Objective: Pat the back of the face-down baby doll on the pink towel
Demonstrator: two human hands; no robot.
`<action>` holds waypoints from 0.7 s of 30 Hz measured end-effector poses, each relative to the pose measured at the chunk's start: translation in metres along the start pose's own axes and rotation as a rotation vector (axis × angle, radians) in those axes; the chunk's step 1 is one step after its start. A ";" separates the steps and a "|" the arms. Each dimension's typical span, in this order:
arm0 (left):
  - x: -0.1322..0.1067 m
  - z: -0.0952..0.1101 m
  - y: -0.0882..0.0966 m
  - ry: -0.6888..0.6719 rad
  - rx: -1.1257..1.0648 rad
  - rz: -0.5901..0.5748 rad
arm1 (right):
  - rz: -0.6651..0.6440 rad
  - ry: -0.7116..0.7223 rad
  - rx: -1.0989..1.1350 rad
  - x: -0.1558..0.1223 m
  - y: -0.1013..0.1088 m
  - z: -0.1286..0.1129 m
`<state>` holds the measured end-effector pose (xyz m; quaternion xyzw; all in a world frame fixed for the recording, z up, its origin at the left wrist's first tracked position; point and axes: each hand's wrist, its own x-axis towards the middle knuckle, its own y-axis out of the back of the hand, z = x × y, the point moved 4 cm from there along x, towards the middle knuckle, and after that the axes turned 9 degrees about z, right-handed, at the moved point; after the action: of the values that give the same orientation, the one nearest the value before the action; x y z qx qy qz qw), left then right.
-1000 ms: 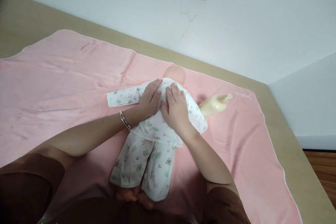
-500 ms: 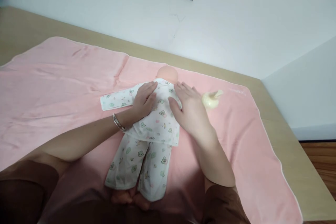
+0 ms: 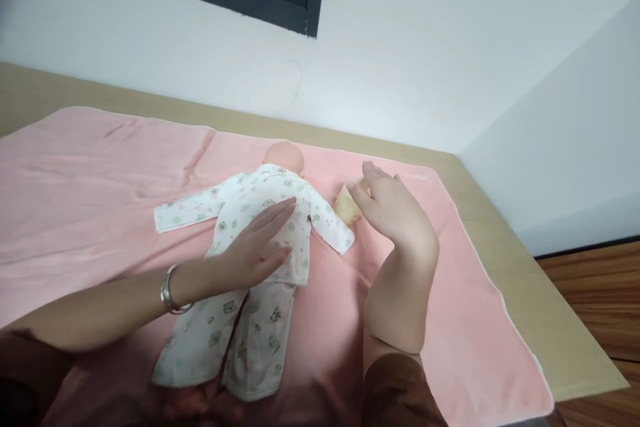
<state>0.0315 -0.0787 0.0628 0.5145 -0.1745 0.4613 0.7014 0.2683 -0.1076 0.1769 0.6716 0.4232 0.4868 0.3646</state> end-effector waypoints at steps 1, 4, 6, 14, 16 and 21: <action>0.003 0.007 -0.004 0.070 -0.024 -0.050 | -0.011 -0.012 -0.004 -0.001 0.001 0.002; 0.021 0.018 -0.018 0.263 -0.203 -0.148 | -0.073 -0.026 -0.002 -0.002 0.003 0.003; 0.040 0.021 -0.030 0.351 -0.441 -0.195 | -0.113 -0.018 0.006 -0.002 0.004 0.001; 0.104 0.011 -0.074 0.779 -1.002 -0.357 | -0.208 -0.057 0.063 -0.003 0.001 0.002; 0.104 0.011 -0.073 0.944 -1.238 -0.291 | -0.214 -0.074 0.046 -0.001 -0.001 0.004; 0.086 0.028 -0.050 1.203 -1.691 -0.267 | -0.268 -0.088 0.020 0.003 -0.010 0.007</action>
<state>0.1237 -0.0653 0.1081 -0.4434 -0.0041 0.2874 0.8490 0.2739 -0.1017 0.1671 0.6335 0.4975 0.3994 0.4378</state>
